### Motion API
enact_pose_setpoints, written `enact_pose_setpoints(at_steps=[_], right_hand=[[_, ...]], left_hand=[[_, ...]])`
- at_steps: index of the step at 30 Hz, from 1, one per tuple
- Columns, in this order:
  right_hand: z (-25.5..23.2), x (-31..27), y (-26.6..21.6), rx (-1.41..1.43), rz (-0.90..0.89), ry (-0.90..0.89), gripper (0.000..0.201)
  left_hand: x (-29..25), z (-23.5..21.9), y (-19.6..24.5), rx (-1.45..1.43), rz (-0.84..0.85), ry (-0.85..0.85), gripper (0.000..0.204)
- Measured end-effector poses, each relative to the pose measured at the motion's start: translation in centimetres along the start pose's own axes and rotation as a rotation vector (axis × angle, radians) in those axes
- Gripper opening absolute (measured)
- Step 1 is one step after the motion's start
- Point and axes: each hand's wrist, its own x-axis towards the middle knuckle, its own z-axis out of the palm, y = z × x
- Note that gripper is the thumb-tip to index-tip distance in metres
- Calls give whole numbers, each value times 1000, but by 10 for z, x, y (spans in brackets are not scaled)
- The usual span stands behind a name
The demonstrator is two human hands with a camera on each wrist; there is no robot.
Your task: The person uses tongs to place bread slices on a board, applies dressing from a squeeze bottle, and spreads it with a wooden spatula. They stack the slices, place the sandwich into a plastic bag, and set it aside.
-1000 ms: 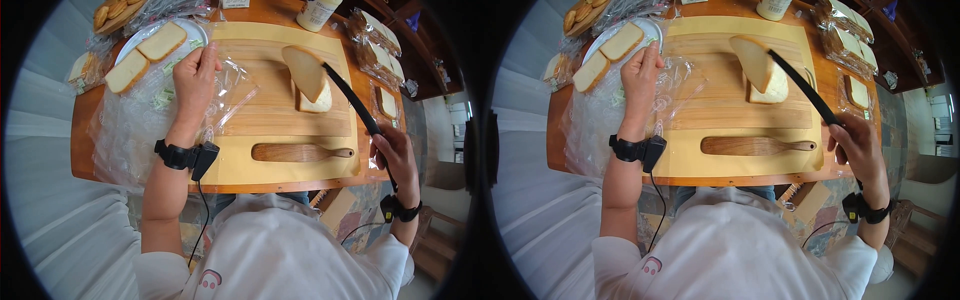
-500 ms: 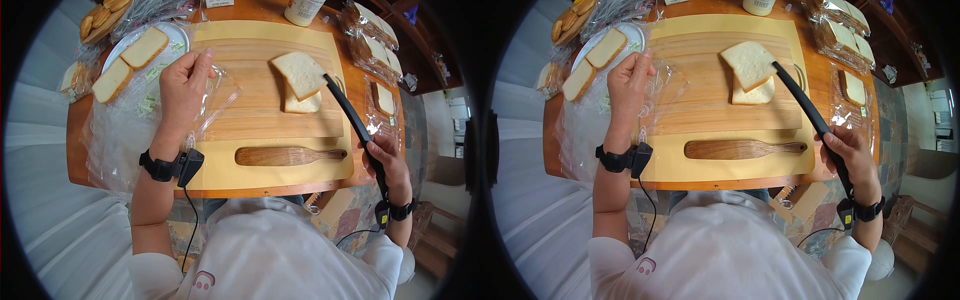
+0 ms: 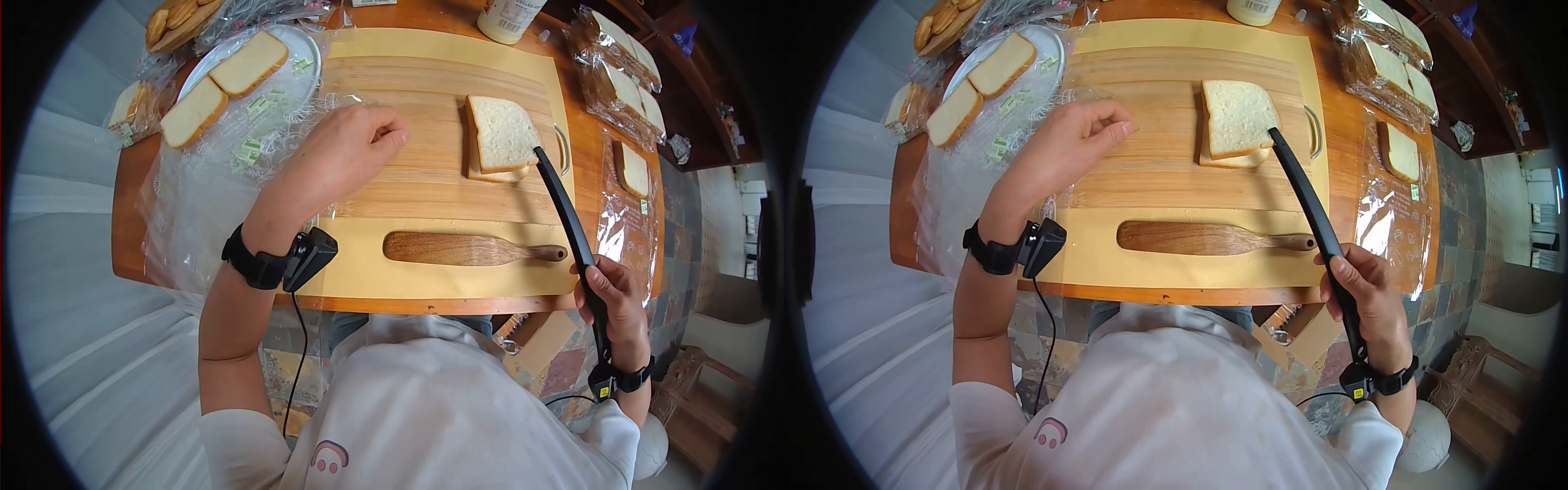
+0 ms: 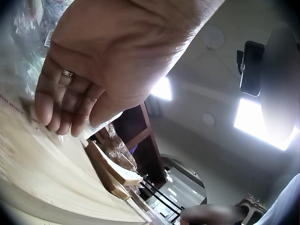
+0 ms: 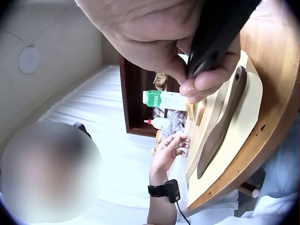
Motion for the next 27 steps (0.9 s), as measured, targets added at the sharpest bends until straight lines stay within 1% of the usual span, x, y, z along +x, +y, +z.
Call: enact_pose_setpoints(at_steps=[2, 6, 8, 9, 11, 15, 17, 18, 20, 21, 22, 23, 24, 26, 27], right_hand=[[1, -1, 2, 29, -4, -16, 28], [2, -7, 6, 52, -5, -22, 29], [3, -8, 8, 76, -16, -22, 29], [4, -8, 9, 73, -16, -24, 29], [6, -7, 12, 80, -31, -27, 28], [11, -4, 12, 83, -37, -24, 28], [12, -4, 13, 93, -41, -24, 28], [12, -4, 13, 92, -42, -25, 28], [12, -6, 14, 92, -49, -25, 28], [13, -6, 14, 90, -48, -26, 28], [13, -7, 14, 95, -45, -23, 28], [14, -8, 14, 101, -41, -19, 28], [14, -8, 16, 99, -39, -17, 28], [14, -8, 20, 68, -61, 2, 30], [16, -8, 19, 66, -62, 1, 30]], left_hand=[[-1, -3, 6, 37, -3, -67, 27], [-3, -4, 12, 106, 44, -106, 31], [-4, -6, 18, 205, 56, -172, 33], [-5, -6, 17, 204, 53, -170, 33], [-5, -5, 16, 300, 108, -175, 34], [-2, -7, 15, 292, 123, -169, 34], [5, -10, 13, 73, 7, -137, 31], [11, -13, 12, 73, 6, -134, 31], [23, -22, 13, -342, 29, 271, 27], [26, -32, 17, -344, 28, 272, 27], [29, -45, 22, -816, -1, 418, 27], [32, -53, 22, -1291, -33, 556, 36], [37, -60, 10, -1294, -34, 555, 36], [42, -81, -23, -1928, 114, 415, 31], [38, -87, -32, -1928, 116, 417, 31]])
